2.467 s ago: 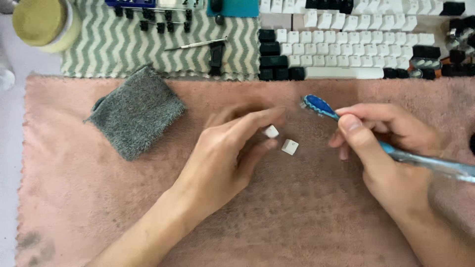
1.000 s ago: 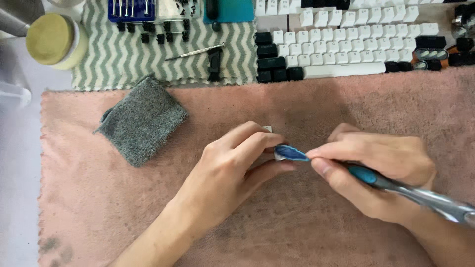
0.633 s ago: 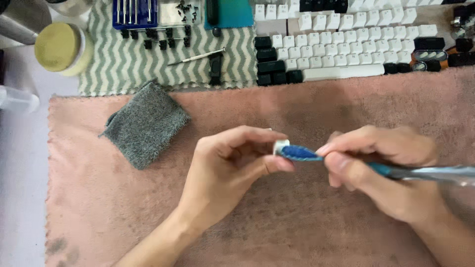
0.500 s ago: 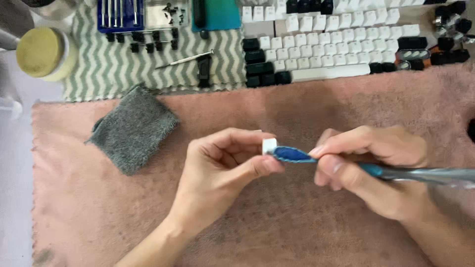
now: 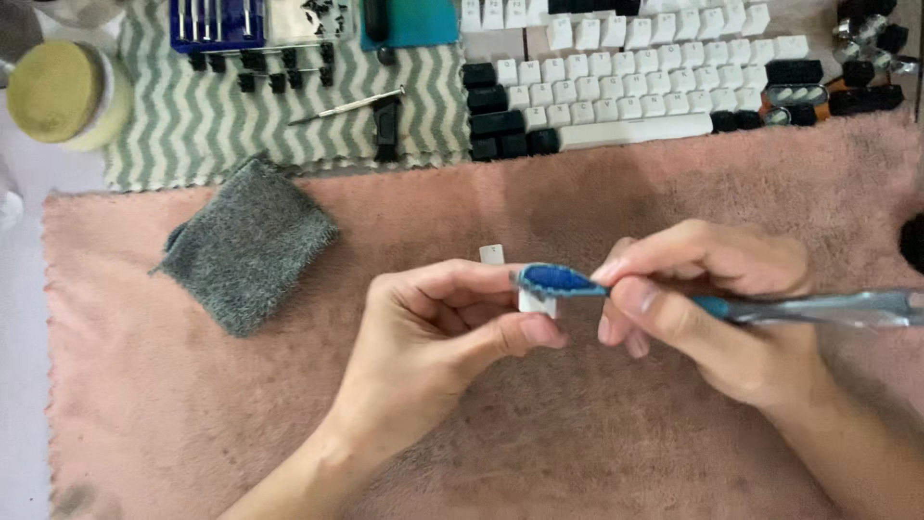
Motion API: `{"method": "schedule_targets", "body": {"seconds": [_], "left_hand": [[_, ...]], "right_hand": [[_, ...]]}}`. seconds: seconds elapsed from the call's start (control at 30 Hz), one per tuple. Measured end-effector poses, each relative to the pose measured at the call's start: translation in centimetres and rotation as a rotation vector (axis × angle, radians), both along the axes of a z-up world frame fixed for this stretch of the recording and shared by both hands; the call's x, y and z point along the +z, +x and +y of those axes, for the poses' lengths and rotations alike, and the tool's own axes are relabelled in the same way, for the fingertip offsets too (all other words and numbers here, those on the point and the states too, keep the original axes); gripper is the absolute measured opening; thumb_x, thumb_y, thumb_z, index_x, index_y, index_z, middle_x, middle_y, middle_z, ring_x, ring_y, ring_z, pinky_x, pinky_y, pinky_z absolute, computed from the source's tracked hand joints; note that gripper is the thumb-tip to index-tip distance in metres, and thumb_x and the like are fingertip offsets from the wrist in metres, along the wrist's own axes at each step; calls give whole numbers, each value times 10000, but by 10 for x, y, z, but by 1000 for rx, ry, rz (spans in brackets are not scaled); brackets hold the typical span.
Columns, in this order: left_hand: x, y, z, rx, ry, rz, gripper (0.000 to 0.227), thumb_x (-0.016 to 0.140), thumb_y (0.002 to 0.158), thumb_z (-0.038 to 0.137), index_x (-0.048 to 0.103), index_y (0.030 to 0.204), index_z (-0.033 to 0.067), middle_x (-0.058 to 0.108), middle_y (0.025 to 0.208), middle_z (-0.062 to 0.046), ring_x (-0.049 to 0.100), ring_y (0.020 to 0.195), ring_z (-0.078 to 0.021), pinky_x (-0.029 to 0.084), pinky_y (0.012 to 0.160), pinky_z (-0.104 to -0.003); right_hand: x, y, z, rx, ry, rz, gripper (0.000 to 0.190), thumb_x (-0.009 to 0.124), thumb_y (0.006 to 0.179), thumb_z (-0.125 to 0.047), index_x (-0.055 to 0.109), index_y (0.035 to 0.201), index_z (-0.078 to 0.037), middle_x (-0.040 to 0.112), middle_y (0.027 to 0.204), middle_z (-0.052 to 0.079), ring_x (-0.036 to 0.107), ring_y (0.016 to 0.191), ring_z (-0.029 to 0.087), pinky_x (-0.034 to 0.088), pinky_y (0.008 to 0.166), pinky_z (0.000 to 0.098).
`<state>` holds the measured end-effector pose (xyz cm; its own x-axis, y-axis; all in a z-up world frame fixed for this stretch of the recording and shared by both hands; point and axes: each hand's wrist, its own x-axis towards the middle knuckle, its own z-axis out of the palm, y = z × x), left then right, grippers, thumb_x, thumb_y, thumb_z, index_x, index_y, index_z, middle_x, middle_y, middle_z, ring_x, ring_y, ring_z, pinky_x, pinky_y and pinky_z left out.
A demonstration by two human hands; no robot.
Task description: The person cleans individual white keyboard keycaps using a toothbrush. They pick up each keycap, scrub it thoroughly, and place it back onto the keyboard. The process is repeated for multiple keycaps.
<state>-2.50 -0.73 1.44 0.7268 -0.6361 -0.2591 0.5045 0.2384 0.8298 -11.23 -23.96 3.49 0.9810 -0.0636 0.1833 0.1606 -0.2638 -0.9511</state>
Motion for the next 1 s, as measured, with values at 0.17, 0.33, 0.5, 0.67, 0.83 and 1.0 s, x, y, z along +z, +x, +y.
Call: {"method": "schedule_targets", "body": {"seconds": [0.17,0.33,0.5,0.67,0.83,1.0], "left_hand": [[-2,1,-1,-21,-3,46,391,900,923,51,840,1301,-31,909,1085,-202,901,955,-285,738,868,-327],[-3,1,-1,-10,132,75,379,776,1040,113,819,1394,-15,922,1018,-177,892,931,-231,716,918,-331],[0,2,2,-130,-35,-50,466,717,1100,164,716,1529,-19,878,1251,-168,878,1153,-261,729,1097,-394],[9,7,3,-159,-3,-163,462,622,1155,189,658,1575,1,878,1303,-213,865,1250,-279,684,1134,-358],[9,8,3,-153,43,-254,427,605,1165,167,654,1549,-11,825,1453,-166,868,1280,-301,679,1106,-347],[13,24,7,41,420,-957,236,808,1060,193,774,1254,61,840,1367,-126,849,1265,-225,682,978,-305]], "right_hand": [[-1,0,4,15,5,-42,181,658,1070,-117,737,1171,11,860,815,128,840,595,163,708,519,204],[1,0,3,22,-111,-41,192,659,1080,-194,753,1185,-63,865,874,85,823,588,128,689,547,191],[-19,2,-6,136,-30,-181,141,672,1138,-172,723,1250,-104,882,879,40,898,624,72,759,496,114],[-5,-3,9,-18,13,-6,174,697,1069,-117,764,1191,-13,884,871,133,869,632,157,741,553,201],[-6,1,10,-54,-13,-20,161,684,1090,-95,754,1212,-17,870,889,122,881,650,152,769,527,209],[0,1,6,-247,-14,11,191,670,1098,-58,729,1234,63,845,876,200,857,713,226,713,586,273]]}}
